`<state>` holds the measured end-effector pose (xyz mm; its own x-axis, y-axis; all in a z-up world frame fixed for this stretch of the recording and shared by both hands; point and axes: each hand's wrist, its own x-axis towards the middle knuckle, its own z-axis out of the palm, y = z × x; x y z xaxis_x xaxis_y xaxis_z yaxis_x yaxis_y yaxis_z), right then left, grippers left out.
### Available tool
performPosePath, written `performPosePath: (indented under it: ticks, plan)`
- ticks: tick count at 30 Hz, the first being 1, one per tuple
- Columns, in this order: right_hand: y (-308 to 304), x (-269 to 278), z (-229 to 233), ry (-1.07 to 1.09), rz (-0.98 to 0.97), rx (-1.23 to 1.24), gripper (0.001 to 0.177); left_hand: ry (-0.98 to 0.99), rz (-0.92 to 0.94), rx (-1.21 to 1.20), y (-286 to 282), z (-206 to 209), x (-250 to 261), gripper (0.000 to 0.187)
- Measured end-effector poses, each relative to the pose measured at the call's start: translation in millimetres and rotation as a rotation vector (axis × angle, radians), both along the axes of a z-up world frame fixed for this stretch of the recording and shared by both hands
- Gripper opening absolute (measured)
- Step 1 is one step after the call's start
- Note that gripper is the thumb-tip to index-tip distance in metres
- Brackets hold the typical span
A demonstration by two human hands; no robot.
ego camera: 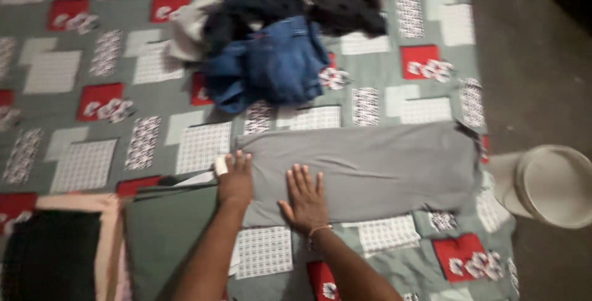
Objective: The person folds several items of clothing on a bed. They fold a gray t-shirt, a pair of blue jeans, and a black t-shirt, placing each folded item into a growing stack.
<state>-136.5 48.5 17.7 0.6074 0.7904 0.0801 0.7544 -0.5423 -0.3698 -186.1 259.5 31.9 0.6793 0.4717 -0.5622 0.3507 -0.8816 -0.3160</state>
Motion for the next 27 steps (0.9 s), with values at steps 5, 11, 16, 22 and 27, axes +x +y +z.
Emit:
performPosePath:
  ticks: [5,11,16,22,27]
  plan:
    - [-47,35,-15,-0.016,0.105,0.108,0.071,0.088,-0.012,0.043,-1,14,7,0.134]
    - [-264,191,-27,-0.192,-0.369,-0.028,0.076,0.061,-0.052,0.095,-4,21,3,0.136]
    - [-349,242,-22,-0.144,-0.366,-0.126,0.075,0.131,-0.024,0.127,-13,31,11,0.134]
    - [-353,209,-30,-0.16,-0.617,0.336,0.069,-0.059,0.085,0.095,-33,32,19,0.111]
    - [-375,166,-59,0.842,-1.268,1.39,0.058,-0.615,0.408,-0.493,-138,6,62,0.076]
